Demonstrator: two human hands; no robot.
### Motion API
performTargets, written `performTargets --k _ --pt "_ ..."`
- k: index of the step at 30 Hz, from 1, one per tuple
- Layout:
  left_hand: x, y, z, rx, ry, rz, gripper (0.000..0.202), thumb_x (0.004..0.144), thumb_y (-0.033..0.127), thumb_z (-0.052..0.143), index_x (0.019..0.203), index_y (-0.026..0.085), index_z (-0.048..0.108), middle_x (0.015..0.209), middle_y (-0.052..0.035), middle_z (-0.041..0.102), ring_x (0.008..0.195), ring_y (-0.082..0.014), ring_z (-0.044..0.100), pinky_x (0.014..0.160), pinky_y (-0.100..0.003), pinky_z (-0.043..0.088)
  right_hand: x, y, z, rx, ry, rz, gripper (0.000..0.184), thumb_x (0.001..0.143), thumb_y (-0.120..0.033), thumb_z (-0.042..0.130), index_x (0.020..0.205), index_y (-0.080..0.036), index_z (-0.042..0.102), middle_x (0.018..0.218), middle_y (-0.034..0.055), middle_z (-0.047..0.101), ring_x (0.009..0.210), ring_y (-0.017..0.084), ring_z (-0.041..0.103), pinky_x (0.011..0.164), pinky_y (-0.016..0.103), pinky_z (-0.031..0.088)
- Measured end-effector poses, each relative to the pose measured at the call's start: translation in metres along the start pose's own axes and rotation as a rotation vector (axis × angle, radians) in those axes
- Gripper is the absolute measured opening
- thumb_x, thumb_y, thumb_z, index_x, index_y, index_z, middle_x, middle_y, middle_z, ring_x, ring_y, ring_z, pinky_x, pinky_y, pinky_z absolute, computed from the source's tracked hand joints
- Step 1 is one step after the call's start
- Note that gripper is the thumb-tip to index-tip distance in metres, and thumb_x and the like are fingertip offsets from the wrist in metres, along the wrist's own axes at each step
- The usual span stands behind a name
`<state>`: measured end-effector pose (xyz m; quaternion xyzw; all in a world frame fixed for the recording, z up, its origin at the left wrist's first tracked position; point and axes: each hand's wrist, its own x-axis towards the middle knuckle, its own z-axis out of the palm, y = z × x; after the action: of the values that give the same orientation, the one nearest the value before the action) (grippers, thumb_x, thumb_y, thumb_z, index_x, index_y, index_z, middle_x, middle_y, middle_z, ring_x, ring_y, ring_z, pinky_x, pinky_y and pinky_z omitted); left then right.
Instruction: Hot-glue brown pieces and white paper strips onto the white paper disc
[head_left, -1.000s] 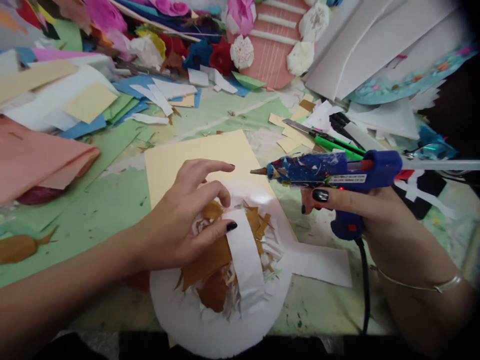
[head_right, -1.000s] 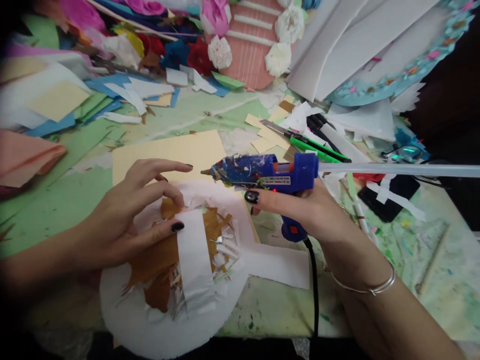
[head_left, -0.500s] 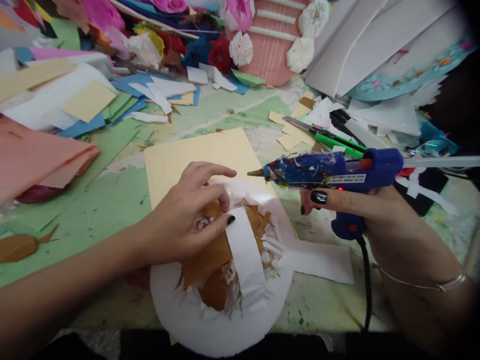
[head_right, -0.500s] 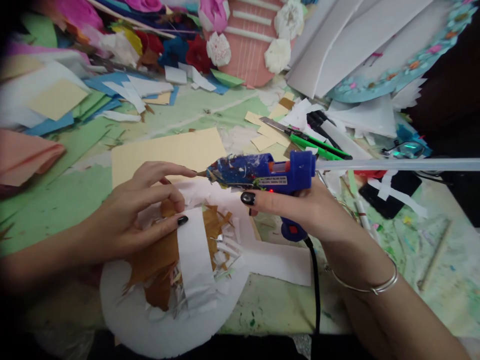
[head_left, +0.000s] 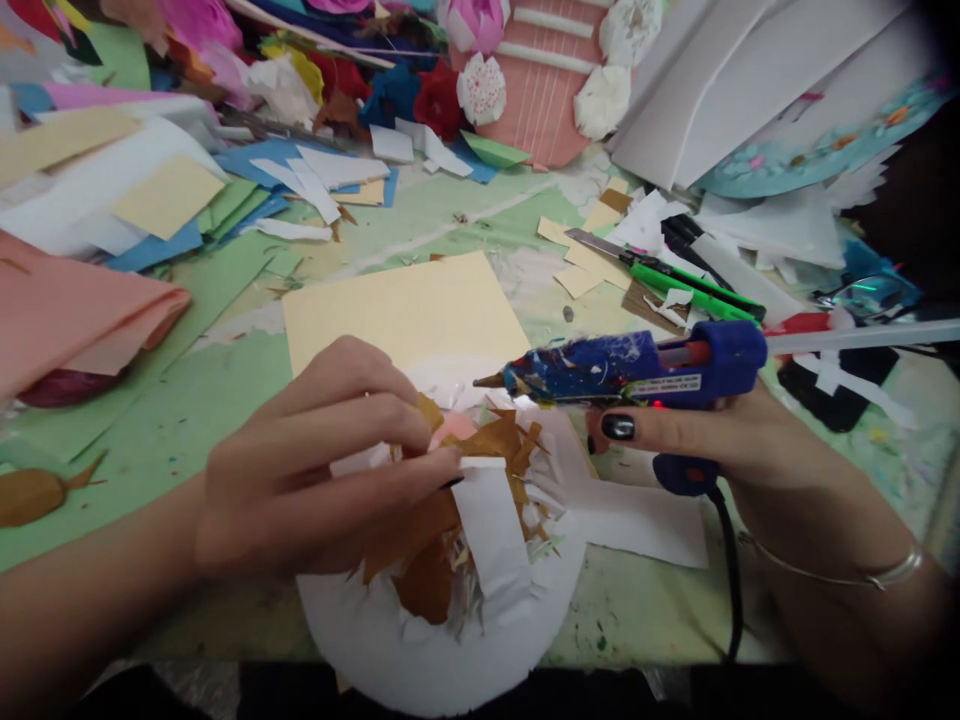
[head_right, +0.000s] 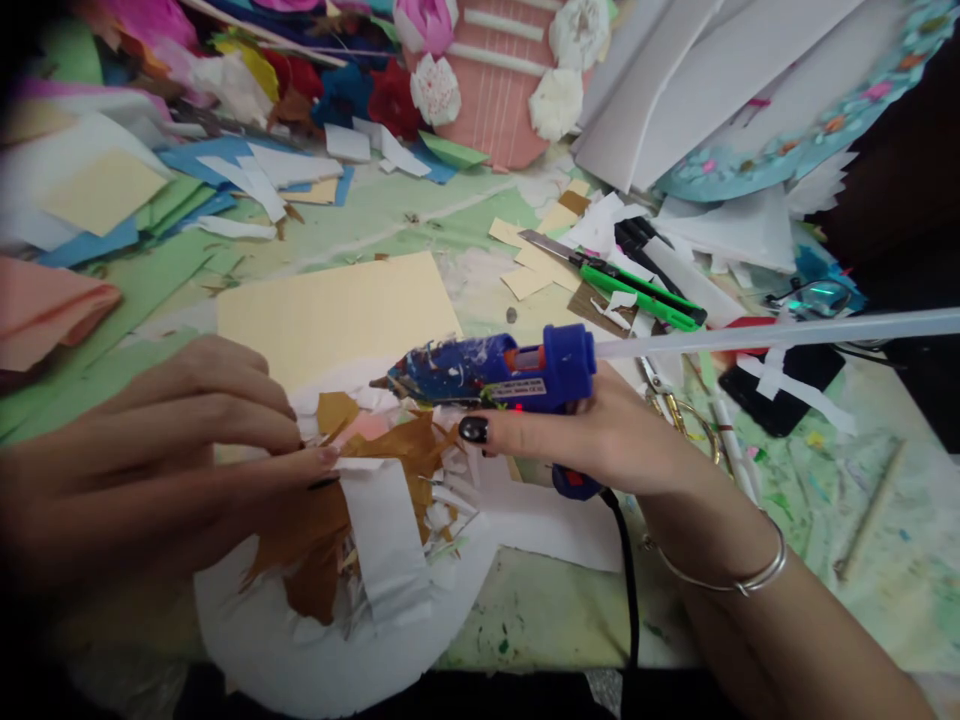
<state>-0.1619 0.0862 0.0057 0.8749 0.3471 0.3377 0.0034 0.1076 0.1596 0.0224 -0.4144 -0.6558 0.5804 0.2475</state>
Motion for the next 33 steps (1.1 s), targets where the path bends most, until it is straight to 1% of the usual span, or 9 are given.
performTargets --k 3,8,11,14,18,21,25,29,33 --pt "-0.005 0.000 -0.005 -0.058 -0.028 0.084 0.023 0.084 0.023 0.063 0.103 0.032 0.070 0.069 0.0005 0.068 0.067 -0.0199 0.061 0.062 -0.040 0.052 -0.003 0.003 0.000 -0.060 -0.167 0.039 0.023 0.073 -0.033 0.077 0.096 -0.030 0.078 0.084 -0.0024 0.076 0.072 0.018 0.071 0.059 0.024 0.059" --pt "-0.012 0.003 -0.008 -0.047 -0.101 0.017 0.035 0.080 0.025 0.069 0.112 0.039 0.067 0.067 0.0019 0.068 0.063 -0.0208 0.062 0.058 -0.041 0.054 -0.006 0.008 0.001 -0.190 -0.220 -0.068 0.026 0.077 -0.032 0.075 0.103 -0.033 0.077 0.095 -0.0046 0.076 0.086 0.019 0.072 0.074 0.023 0.058" --pt "-0.021 0.008 -0.004 -0.078 -0.049 -0.081 0.050 0.082 0.025 0.066 0.129 0.040 0.058 0.069 0.0002 0.069 0.066 -0.0231 0.063 0.063 -0.046 0.056 -0.009 0.011 0.002 -0.290 -0.151 -0.083 0.022 0.075 -0.037 0.076 0.097 -0.033 0.078 0.087 -0.0040 0.076 0.076 0.018 0.070 0.065 0.024 0.058" --pt "-0.028 0.015 0.002 -0.080 0.005 -0.217 0.052 0.086 0.027 0.061 0.134 0.045 0.052 0.072 -0.0011 0.070 0.069 -0.0260 0.064 0.068 -0.051 0.055 -0.012 0.017 0.001 -0.319 -0.056 -0.035 0.025 0.069 -0.042 0.080 0.092 -0.034 0.077 0.084 -0.0021 0.075 0.072 0.020 0.068 0.060 0.027 0.057" --pt "-0.027 0.015 0.002 -0.083 0.031 -0.183 0.049 0.088 0.029 0.059 0.135 0.042 0.054 0.071 -0.0018 0.069 0.070 -0.0259 0.063 0.069 -0.050 0.055 -0.017 0.023 0.002 -0.315 -0.019 0.002 0.030 0.064 -0.041 0.083 0.092 -0.032 0.075 0.082 -0.0004 0.073 0.073 0.021 0.068 0.060 0.028 0.057" --pt "-0.021 0.012 -0.003 -0.066 -0.025 -0.115 0.052 0.087 0.025 0.061 0.136 0.037 0.053 0.071 -0.0014 0.070 0.070 -0.0245 0.062 0.067 -0.047 0.053 -0.019 0.023 0.002 -0.309 0.028 0.007 0.030 0.061 -0.040 0.085 0.087 -0.030 0.074 0.079 0.0006 0.072 0.067 0.020 0.067 0.057 0.028 0.055" --pt "-0.011 0.011 -0.009 -0.020 -0.115 -0.031 0.043 0.082 0.022 0.066 0.123 0.036 0.061 0.069 -0.0002 0.068 0.068 -0.0217 0.061 0.064 -0.043 0.051 -0.014 0.019 -0.001 -0.280 -0.045 -0.021 0.027 0.069 -0.037 0.081 0.095 -0.032 0.075 0.083 -0.0001 0.073 0.069 0.019 0.066 0.055 0.026 0.053" --pt "-0.004 0.006 -0.003 -0.057 -0.082 -0.113 0.023 0.078 0.020 0.065 0.094 0.036 0.068 0.059 0.0021 0.062 0.058 -0.0193 0.056 0.059 -0.040 0.046 -0.011 0.014 -0.003 -0.304 -0.079 -0.008 0.030 0.068 -0.042 0.081 0.095 -0.031 0.076 0.087 0.0012 0.073 0.074 0.020 0.066 0.059 0.027 0.054" --pt "-0.001 -0.002 0.005 -0.150 -0.014 0.014 0.017 0.073 0.015 0.063 0.078 0.031 0.066 0.054 0.0021 0.058 0.053 -0.0173 0.052 0.054 -0.035 0.041 -0.012 0.010 0.003 -0.317 -0.063 0.077 0.034 0.065 -0.048 0.081 0.090 -0.026 0.076 0.085 0.0037 0.072 0.074 0.021 0.066 0.058 0.027 0.053"
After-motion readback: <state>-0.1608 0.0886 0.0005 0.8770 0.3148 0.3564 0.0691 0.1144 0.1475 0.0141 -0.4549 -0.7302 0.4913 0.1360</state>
